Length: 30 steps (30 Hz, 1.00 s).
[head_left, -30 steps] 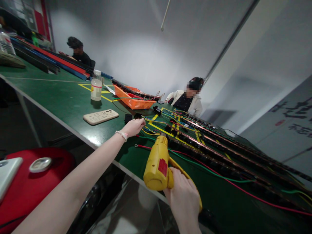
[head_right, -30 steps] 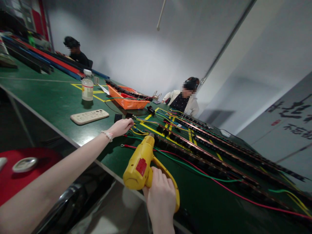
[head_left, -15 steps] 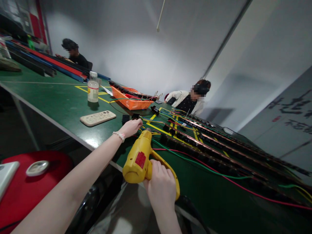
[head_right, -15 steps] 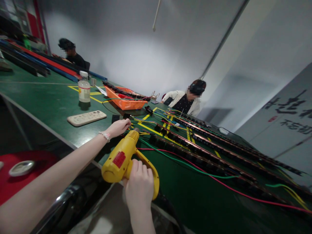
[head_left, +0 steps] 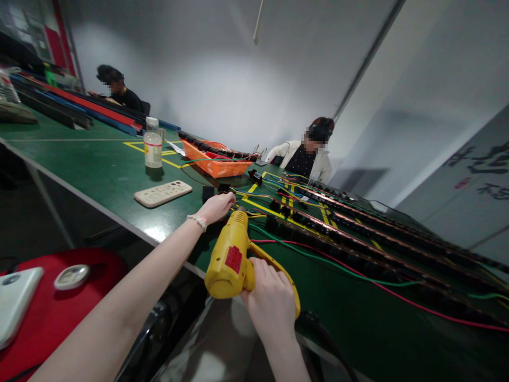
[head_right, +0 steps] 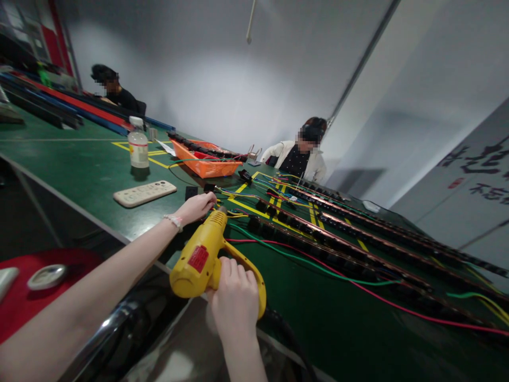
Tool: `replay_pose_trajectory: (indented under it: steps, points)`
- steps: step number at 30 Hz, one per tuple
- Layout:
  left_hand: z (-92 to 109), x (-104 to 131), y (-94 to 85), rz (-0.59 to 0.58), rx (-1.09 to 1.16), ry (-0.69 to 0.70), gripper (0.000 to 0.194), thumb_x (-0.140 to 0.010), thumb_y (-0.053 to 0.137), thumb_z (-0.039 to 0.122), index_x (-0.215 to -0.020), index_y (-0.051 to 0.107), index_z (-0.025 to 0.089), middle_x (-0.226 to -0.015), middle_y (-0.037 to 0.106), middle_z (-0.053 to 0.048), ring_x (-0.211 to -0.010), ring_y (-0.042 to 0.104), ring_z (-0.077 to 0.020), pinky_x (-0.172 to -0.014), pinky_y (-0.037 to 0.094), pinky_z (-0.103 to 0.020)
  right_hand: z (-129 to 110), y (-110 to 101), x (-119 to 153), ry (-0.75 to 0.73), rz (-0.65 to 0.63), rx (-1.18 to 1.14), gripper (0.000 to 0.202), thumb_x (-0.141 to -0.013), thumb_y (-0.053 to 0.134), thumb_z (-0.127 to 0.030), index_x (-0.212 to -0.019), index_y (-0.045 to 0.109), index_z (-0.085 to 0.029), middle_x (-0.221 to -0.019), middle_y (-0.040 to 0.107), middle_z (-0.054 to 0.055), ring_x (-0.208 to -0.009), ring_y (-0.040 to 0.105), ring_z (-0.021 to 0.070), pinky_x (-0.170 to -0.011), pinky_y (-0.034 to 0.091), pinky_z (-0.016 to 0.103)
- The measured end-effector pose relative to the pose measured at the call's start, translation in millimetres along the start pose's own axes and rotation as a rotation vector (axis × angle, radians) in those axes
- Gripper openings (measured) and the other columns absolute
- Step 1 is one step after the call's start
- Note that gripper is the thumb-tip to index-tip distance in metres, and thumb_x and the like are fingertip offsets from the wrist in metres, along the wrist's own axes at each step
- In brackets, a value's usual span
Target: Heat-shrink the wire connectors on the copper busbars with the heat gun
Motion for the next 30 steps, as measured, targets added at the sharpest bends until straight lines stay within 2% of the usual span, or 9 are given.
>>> replay_pose_trajectory:
  steps: [8,12,17,21,26,30]
  points:
    - [-1.1,0.2,-0.2,0.016,0.039,0.019,0.017,-0.088,0.038,0.017,-0.097,0.052,0.018,-0.091,0.064,-0.007,-0.081,0.060,-0.0197,-0.071,0.045,-0.030,29.6,-6.4,9.5,0.005,0.028,0.007,0.036,-0.067,0.059,-0.013,-0.101,0.054,-0.022,-0.090,0.064,-0.002,-0.082,0.057,0.0167,-0.074,0.033,0.030]
    - [-1.6,0.8,1.9,0.006,0.054,0.034,0.017,-0.088,0.037,0.018,-0.097,0.051,0.018,-0.092,0.063,-0.007,-0.083,0.060,-0.0196,-0.073,0.046,-0.030,45.3,-10.6,14.0,-0.044,0.041,0.062,0.032,-0.072,0.057,-0.019,-0.103,0.053,-0.021,-0.091,0.064,0.000,-0.079,0.057,0.0160,-0.073,0.033,0.029]
    - [-5.1,1.6,9.3,-0.018,0.085,0.027,0.018,-0.088,0.036,0.017,-0.096,0.052,0.018,-0.090,0.061,-0.006,-0.082,0.058,-0.0189,-0.071,0.046,-0.030,60.6,-16.2,24.3,-0.099,0.116,0.163,0.028,-0.077,0.052,-0.023,-0.105,0.053,-0.017,-0.087,0.063,0.002,-0.075,0.055,0.0153,-0.072,0.034,0.028]
    - [-7.4,-2.0,12.6,-0.015,0.112,0.088,0.020,-0.089,0.037,0.019,-0.094,0.056,0.018,-0.093,0.060,-0.006,-0.088,0.057,-0.0185,-0.077,0.045,-0.031,66.1,-17.9,33.1,-0.084,0.126,0.214,0.030,-0.082,0.047,-0.027,-0.109,0.053,-0.014,-0.090,0.063,0.005,-0.076,0.055,0.0165,-0.075,0.035,0.030]
    - [-4.4,-10.6,11.7,-0.030,0.127,0.066,0.028,-0.091,0.037,0.030,-0.081,0.060,0.017,-0.087,0.058,-0.006,-0.083,0.056,-0.0175,-0.076,0.045,-0.030,66.4,-19.6,33.9,-0.105,0.137,0.235,0.031,-0.083,0.043,-0.026,-0.110,0.054,-0.013,-0.093,0.064,0.006,-0.080,0.056,0.0169,-0.077,0.037,0.030]
    - [2.7,-15.9,10.9,-0.137,0.126,0.039,0.033,-0.091,0.039,0.035,-0.071,0.059,0.018,-0.089,0.059,-0.006,-0.080,0.057,-0.0167,-0.070,0.044,-0.027,67.2,-21.6,30.7,-0.151,0.163,0.250,0.032,-0.081,0.041,-0.020,-0.108,0.055,-0.013,-0.092,0.065,0.007,-0.079,0.057,0.0165,-0.079,0.038,0.030]
Point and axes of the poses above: each hand's wrist, its own x-axis away from the middle knuckle, its own y-axis out of the palm, z = x × y, the point moved 1 cm from there along -x, towards the middle knuckle
